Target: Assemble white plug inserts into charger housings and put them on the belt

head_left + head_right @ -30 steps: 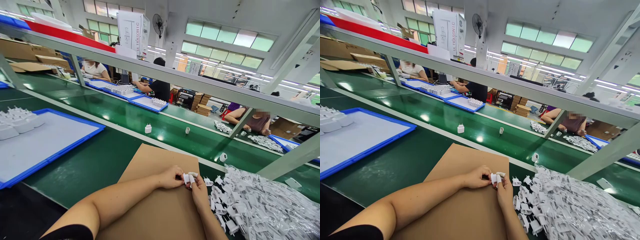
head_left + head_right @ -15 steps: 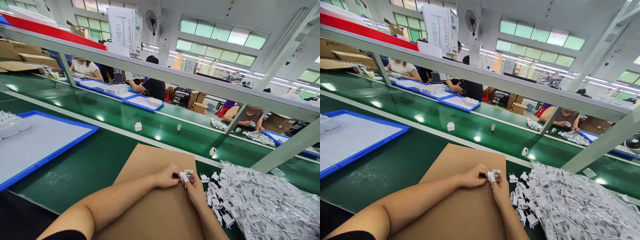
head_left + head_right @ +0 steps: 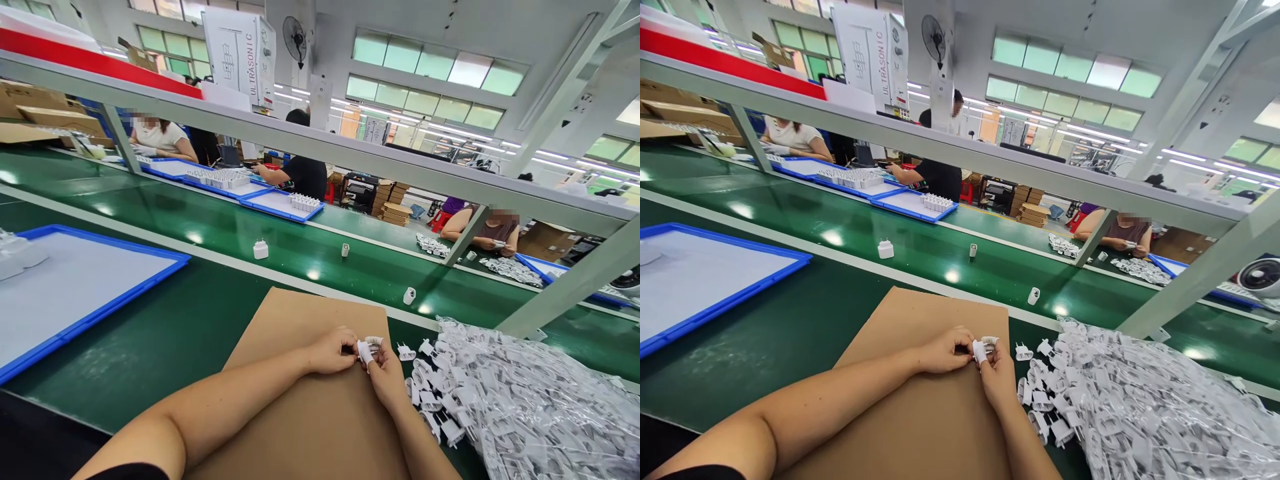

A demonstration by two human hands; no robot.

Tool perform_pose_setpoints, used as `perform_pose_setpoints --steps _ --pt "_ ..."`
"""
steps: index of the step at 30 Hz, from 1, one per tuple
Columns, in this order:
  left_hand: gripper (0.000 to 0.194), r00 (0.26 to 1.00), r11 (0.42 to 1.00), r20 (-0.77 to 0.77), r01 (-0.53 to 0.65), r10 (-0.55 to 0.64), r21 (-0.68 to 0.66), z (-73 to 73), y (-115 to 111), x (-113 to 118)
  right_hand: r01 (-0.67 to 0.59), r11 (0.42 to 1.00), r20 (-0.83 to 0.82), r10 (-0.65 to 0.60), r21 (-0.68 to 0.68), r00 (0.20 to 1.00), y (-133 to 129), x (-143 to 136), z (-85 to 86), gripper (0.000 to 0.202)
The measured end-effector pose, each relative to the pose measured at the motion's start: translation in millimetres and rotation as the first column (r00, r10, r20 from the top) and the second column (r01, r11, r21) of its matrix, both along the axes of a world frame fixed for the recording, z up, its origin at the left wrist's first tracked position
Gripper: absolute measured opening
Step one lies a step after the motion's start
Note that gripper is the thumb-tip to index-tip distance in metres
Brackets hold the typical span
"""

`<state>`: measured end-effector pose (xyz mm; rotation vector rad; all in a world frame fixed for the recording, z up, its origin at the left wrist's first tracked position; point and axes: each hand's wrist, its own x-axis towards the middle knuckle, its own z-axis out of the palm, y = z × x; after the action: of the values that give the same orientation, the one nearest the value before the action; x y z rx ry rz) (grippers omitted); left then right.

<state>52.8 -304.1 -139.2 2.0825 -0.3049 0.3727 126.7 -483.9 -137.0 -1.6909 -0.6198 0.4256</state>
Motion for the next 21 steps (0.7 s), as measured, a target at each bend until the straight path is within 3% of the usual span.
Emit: perform_pose_setpoints --steps 7,15,21 --pt "0.014 1.000 1.000 -0.014 -0.012 0.012 -0.005 1.2 0 -2 -0.005 0.999 0.009 0.005 -0.037 1.000 -3 -1 3.0 0.042" --pt "0.014 0.998 1.000 -0.059 -0.012 0.012 0.005 2.4 -2 -6 -0.028 0.996 0.065 0.034 -0.085 0.997 -3 2 -8.7 0.044" --pt "0.010 0.988 0.996 -0.154 -0.039 0.027 -0.080 3.7 -1 -8 0.096 0.990 0.297 -0.061 -0.105 0.953 -9 -4 10.7 0.037"
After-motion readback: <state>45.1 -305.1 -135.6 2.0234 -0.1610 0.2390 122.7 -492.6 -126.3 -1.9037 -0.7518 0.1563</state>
